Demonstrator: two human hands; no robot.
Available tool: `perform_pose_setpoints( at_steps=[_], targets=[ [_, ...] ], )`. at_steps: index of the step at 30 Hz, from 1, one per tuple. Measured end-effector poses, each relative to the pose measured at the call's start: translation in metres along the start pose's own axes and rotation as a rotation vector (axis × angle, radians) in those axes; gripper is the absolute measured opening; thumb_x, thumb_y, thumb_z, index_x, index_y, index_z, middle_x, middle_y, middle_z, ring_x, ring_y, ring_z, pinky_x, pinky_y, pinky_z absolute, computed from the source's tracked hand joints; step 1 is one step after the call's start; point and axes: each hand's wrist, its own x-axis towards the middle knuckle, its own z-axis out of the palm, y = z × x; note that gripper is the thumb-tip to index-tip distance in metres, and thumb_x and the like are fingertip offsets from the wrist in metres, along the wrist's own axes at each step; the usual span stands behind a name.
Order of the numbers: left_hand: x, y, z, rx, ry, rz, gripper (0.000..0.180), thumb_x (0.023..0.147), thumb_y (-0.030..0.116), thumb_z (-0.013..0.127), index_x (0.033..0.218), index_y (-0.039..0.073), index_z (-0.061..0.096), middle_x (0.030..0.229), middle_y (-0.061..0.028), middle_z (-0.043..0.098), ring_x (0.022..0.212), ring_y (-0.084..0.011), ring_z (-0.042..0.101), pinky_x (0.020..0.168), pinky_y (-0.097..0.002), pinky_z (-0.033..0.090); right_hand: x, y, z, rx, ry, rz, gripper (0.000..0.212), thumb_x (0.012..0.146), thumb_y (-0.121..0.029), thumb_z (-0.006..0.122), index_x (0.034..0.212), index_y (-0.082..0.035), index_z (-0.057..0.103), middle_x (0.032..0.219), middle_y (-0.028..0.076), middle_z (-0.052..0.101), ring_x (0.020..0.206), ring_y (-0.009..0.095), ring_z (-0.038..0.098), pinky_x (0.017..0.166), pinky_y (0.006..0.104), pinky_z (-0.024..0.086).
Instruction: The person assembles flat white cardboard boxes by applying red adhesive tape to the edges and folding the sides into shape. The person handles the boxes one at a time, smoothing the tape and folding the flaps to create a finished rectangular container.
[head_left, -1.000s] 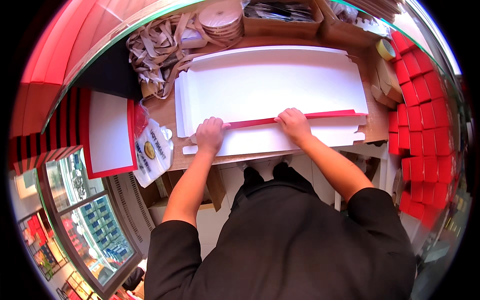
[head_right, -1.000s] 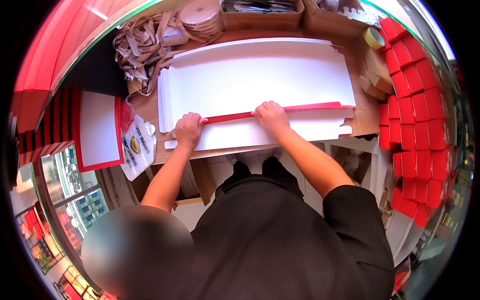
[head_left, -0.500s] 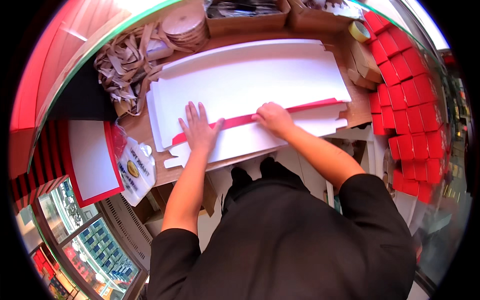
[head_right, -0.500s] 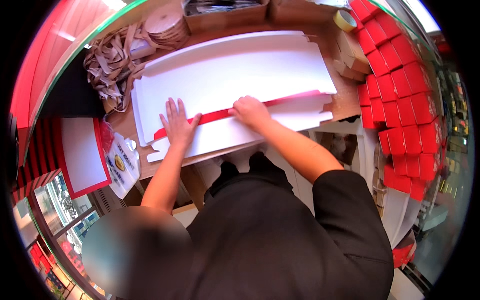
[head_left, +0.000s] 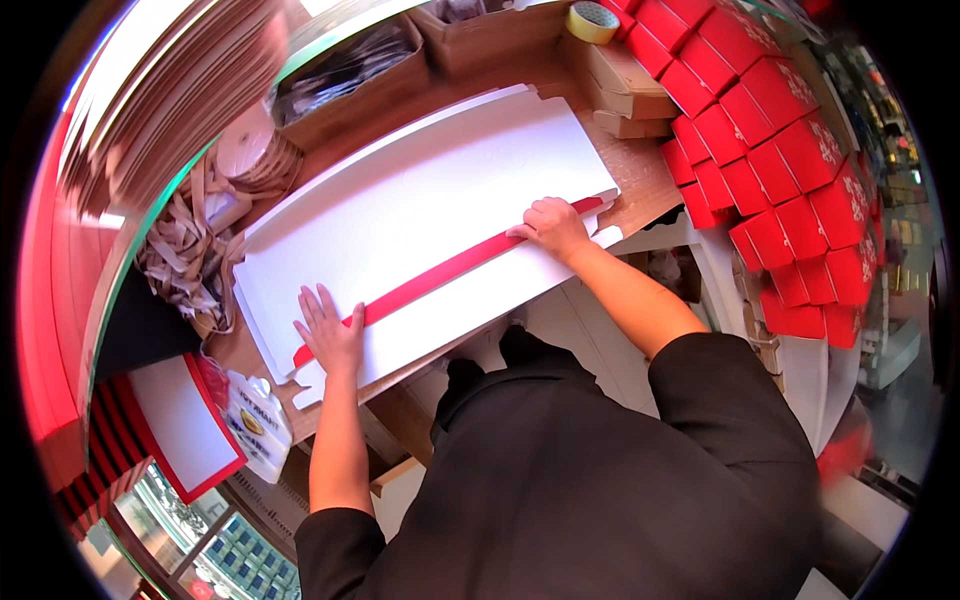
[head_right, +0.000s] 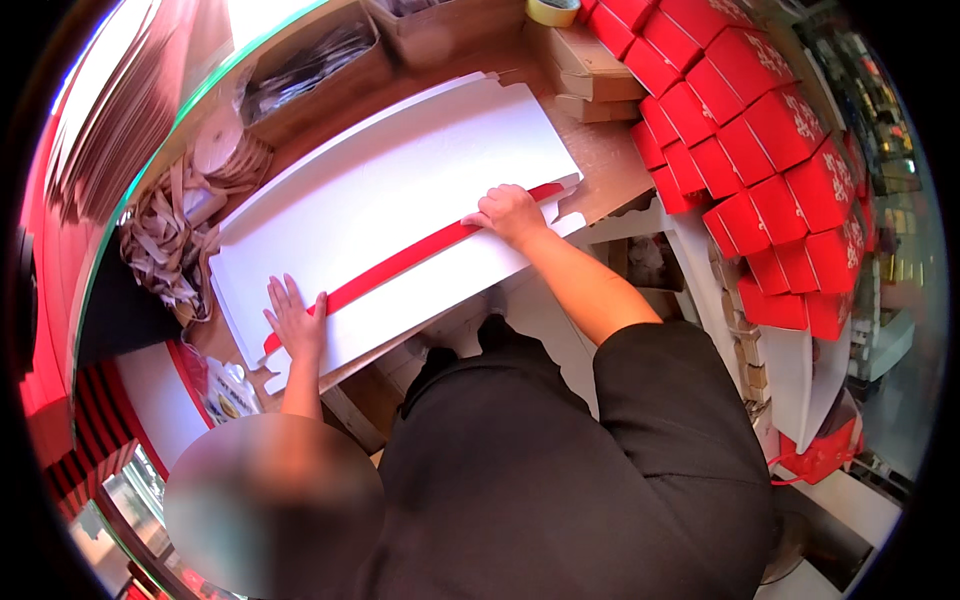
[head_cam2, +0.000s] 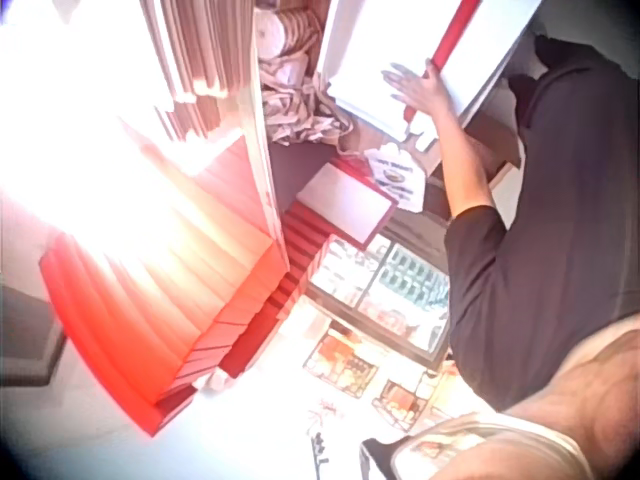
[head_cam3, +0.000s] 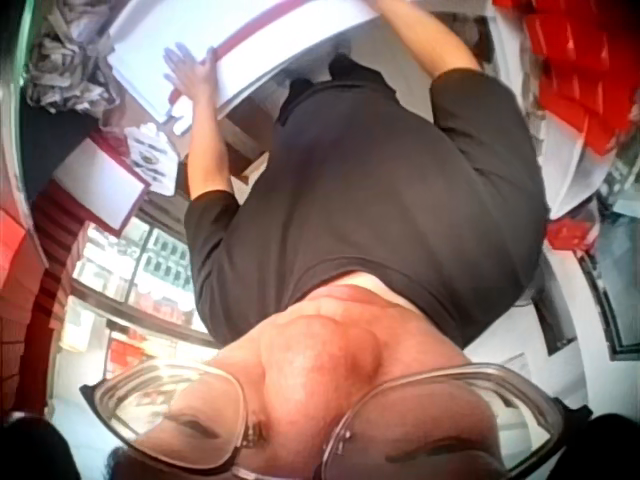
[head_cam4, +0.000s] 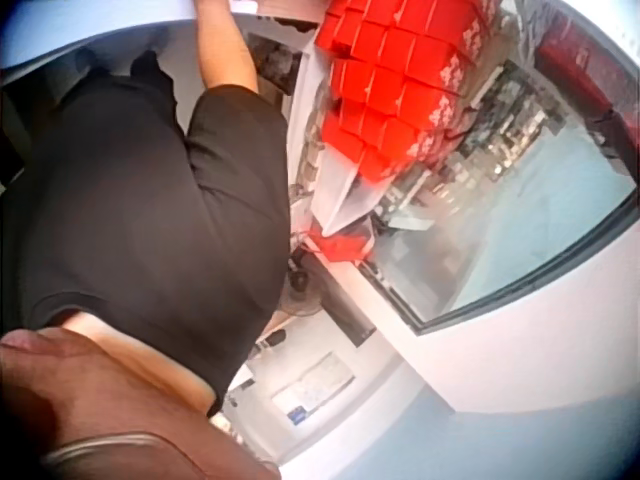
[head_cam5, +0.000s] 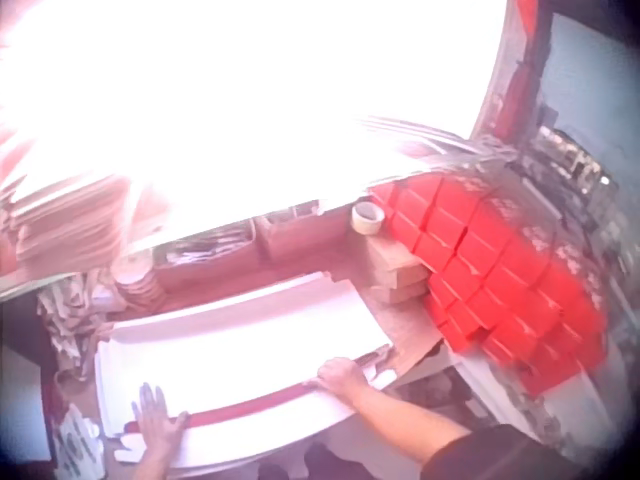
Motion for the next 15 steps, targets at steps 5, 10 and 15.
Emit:
perform_pose_setpoints(
  at_steps=[5,10,15],
  targets=[
    [0.001,0.000,0.002,0.012,0.000,0.015,0.085,0.086,0.057,0.053,0.149,0.008,0.025,0.158,-0.0134,0.013,0.146,-0.0268,0.011,0.114,-0.0544,0.007,0.000,0.001,-0.019,0.139,-0.056,0.090,0.040,0.077,-0.045,0.072,0.091,-0.008,0.062,0.096,0.012,0.058,0.091,0.029,0.056,0.080,0.0393,0.048],
    [-0.001,-0.004,0.006,0.018,0.014,0.054,0.083,0.088,0.056,0.050,0.150,0.009,0.022,0.158,-0.0133,0.012,0.146,-0.0274,0.010,0.114,-0.0554,0.008,0.000,0.000,-0.008,0.013,-0.203,0.237,0.087,0.087,-0.060,0.048,0.150,-0.009,0.016,0.157,0.016,0.003,0.146,0.030,-0.004,0.117,0.0471,-0.005],
    [0.002,-0.004,0.001,0.068,-0.047,0.022,0.086,0.088,0.059,0.049,0.150,0.006,0.021,0.158,-0.0154,0.011,0.146,-0.0286,0.009,0.114,-0.0562,0.006,0.009,-0.003,-0.001,-0.126,-0.298,0.249,0.085,0.088,-0.061,0.045,0.150,-0.010,0.019,0.157,0.017,0.009,0.146,0.032,0.002,0.117,0.0488,-0.001]
  ],
)
